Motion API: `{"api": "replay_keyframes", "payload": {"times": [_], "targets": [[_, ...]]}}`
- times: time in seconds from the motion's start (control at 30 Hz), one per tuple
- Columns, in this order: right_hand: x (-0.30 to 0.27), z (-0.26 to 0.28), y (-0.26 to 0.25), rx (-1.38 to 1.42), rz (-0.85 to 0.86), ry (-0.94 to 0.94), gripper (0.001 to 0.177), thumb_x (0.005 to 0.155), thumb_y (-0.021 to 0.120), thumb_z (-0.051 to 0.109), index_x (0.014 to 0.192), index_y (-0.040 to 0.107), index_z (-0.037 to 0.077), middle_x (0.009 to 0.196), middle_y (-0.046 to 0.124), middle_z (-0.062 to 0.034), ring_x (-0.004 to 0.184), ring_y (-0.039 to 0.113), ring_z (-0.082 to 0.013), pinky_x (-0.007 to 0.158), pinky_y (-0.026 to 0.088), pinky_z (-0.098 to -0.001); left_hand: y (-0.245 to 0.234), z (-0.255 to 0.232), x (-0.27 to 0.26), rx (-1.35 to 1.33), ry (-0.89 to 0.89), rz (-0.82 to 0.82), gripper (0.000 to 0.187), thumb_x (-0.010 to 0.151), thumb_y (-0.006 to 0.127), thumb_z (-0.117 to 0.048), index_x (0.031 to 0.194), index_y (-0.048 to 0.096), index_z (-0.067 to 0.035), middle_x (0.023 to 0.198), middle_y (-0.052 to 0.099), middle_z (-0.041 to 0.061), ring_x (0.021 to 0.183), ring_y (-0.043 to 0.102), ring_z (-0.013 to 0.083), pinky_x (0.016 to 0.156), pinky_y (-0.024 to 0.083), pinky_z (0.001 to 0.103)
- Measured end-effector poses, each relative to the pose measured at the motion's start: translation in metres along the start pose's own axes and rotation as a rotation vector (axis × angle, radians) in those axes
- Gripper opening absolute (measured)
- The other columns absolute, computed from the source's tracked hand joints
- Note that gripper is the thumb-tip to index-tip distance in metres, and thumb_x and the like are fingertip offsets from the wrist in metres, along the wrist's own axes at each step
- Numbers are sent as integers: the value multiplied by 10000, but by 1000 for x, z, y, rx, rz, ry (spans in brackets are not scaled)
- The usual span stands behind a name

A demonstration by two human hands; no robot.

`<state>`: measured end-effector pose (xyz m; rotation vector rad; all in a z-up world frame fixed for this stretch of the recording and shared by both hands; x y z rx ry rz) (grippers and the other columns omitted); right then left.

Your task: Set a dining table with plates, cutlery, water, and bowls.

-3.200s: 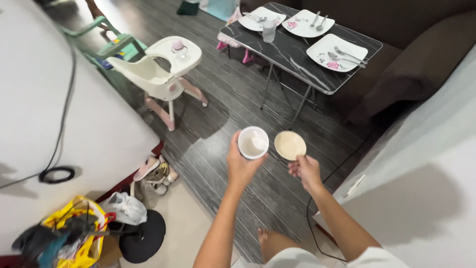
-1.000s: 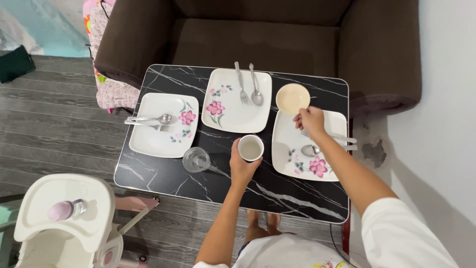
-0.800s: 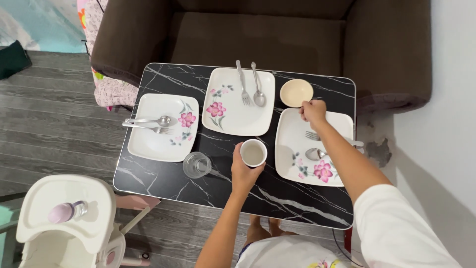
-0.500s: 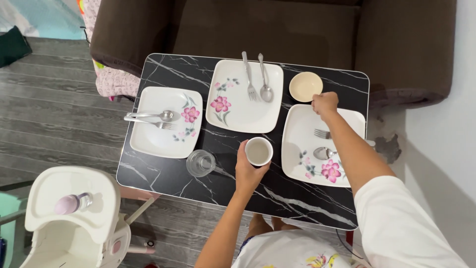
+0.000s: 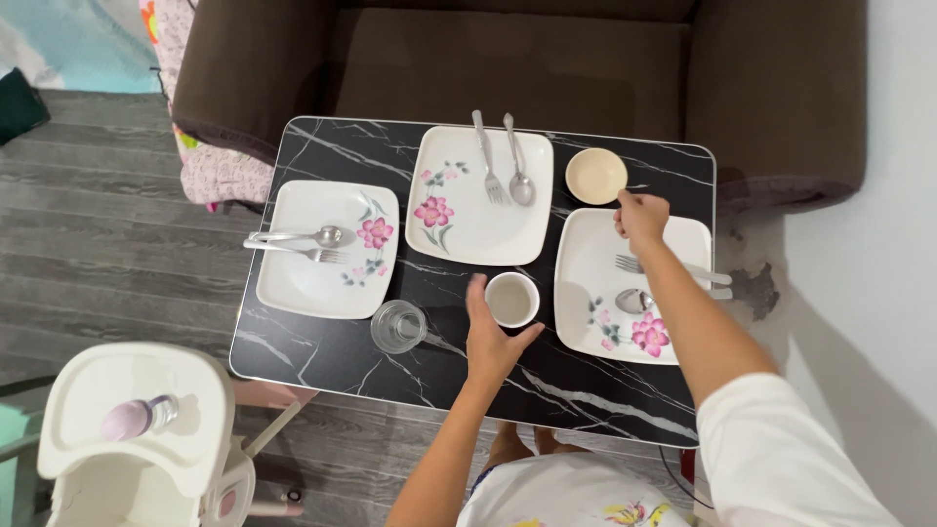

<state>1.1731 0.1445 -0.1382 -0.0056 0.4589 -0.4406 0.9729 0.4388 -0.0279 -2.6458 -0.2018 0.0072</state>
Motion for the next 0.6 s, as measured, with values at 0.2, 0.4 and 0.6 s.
{"api": "replay_keyframes", "payload": {"times": [0.2,0.4,0.6], "targets": [[-75,9,-10,230,166,-165,251,1041,637,211,1168,623,-5,833,680,-121,607,629,-175,493,476,-284,-19,-45,6,-30,113,-20,1118,658,950,-297,1502,292,25,1660,144,272,1310,536,446,1006,521,438],[-176,60,-43,501,209,-312,534,1052,511,326,1508,386,77,1473,563,-162,1121,681,-259,898,534,-378,-17,-117,21,-85,416,12,1122,712,937,-304,1550,264,21,1679,148,277,1502,334,471,1145,408,513],[-259,60,-161,654,22,-556,656,1087,368,468,1619,203,122,1665,345,-140,1266,578,-297,1054,453,-420,31,-192,-15,-289,599,265,1140,756,916,-267,1604,203,2,1692,153,258,1570,244,424,1254,283,489]]}}
Point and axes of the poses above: each hand's wrist, its own x-axis towards the middle knuckle, its own y-axis out of the palm, z = x × y, the point moved 3 cm from there along x, towards the middle knuckle
